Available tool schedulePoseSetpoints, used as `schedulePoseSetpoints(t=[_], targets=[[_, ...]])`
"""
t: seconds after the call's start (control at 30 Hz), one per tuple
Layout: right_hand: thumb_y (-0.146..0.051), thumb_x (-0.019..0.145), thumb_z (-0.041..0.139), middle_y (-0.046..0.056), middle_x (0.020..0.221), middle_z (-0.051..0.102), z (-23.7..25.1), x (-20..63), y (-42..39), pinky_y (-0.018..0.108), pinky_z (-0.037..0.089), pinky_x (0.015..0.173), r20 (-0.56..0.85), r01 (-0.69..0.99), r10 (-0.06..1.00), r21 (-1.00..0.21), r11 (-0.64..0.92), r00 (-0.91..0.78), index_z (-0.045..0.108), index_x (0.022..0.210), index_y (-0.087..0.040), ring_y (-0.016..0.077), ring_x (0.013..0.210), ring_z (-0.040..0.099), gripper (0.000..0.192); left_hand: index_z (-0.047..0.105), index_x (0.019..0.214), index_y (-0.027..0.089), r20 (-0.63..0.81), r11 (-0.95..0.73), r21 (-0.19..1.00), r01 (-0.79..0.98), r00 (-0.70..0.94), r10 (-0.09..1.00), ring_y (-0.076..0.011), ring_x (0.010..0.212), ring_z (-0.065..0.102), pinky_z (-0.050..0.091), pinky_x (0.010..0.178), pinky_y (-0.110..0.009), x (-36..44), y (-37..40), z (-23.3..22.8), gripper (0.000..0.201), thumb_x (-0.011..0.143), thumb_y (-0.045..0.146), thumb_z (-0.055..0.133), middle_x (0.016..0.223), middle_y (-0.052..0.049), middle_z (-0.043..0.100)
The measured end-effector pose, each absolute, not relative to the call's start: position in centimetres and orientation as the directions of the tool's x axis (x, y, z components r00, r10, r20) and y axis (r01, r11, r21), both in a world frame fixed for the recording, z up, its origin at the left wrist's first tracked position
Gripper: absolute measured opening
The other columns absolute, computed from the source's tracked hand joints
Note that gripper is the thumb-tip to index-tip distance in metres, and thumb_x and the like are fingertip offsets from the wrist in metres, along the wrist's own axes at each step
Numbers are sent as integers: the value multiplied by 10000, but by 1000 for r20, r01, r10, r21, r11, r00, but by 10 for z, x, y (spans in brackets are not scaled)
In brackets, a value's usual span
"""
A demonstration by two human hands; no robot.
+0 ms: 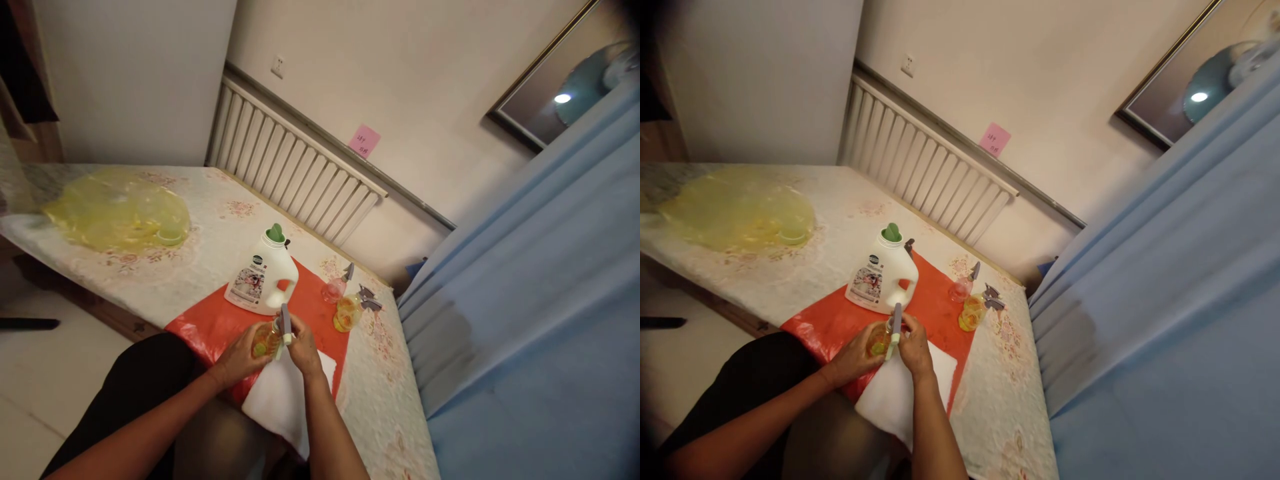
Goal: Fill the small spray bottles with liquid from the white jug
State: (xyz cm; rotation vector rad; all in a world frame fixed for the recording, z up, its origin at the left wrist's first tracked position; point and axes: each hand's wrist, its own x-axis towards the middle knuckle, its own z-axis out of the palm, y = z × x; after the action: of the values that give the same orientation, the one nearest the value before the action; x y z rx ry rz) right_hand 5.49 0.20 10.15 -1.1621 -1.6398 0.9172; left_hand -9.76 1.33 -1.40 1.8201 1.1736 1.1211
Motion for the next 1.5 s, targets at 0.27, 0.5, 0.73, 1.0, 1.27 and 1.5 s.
schedulePoseSetpoints(t=[0.27,0.5,0.73,1.0,1.27,1.5], targets=[[-185,715,601,-15,837,699,98,51,3,284,494,779,243,325,967,-911,253,-72,696,866,-204,175,808,638,180,419,1314,237,276,-334,886,323,213,937,-294,1209,568,453,1021,-426,-98,12,-13,662,726,361,696,1317,-97,586],[-206,650,714,-37,724,616,90,35,2,255,442,658,296,405,941,-890,209,164,628,791,-188,148,672,535,166,496,1305,218,274,-350,858,375,241,931,-307,1149,607,477,978,-425,-98,16,-17,639,715,347,701,1255,-96,624],[-202,622,738,-47,684,603,84,27,1,248,441,619,301,405,915,-897,176,270,582,761,-193,139,630,528,209,472,1341,191,274,-343,859,381,223,935,-319,1221,562,439,1043,-458,-97,17,-21,672,721,324,692,1298,-130,605],[-200,648,719,-7,817,689,85,34,0,270,503,714,273,325,953,-920,218,134,662,882,-191,163,738,605,240,469,1353,207,276,-347,860,374,229,933,-320,1208,574,446,1040,-464,-98,17,-22,687,713,314,694,1322,-127,601],[-214,675,713,46,1126,701,84,47,5,335,505,914,217,46,976,-975,218,-20,612,1164,-219,210,1022,651,500,480,1345,183,267,-341,861,376,235,935,-320,1200,590,465,1029,-442,-98,16,-21,677,726,351,698,1297,-136,622],[-264,635,764,48,1010,717,82,47,11,341,516,859,231,31,973,-972,231,3,645,1063,-196,216,915,659,449,416,1357,209,293,-354,866,353,217,931,-306,1220,570,454,1037,-447,-99,12,-15,702,724,321,696,1349,-116,573]])
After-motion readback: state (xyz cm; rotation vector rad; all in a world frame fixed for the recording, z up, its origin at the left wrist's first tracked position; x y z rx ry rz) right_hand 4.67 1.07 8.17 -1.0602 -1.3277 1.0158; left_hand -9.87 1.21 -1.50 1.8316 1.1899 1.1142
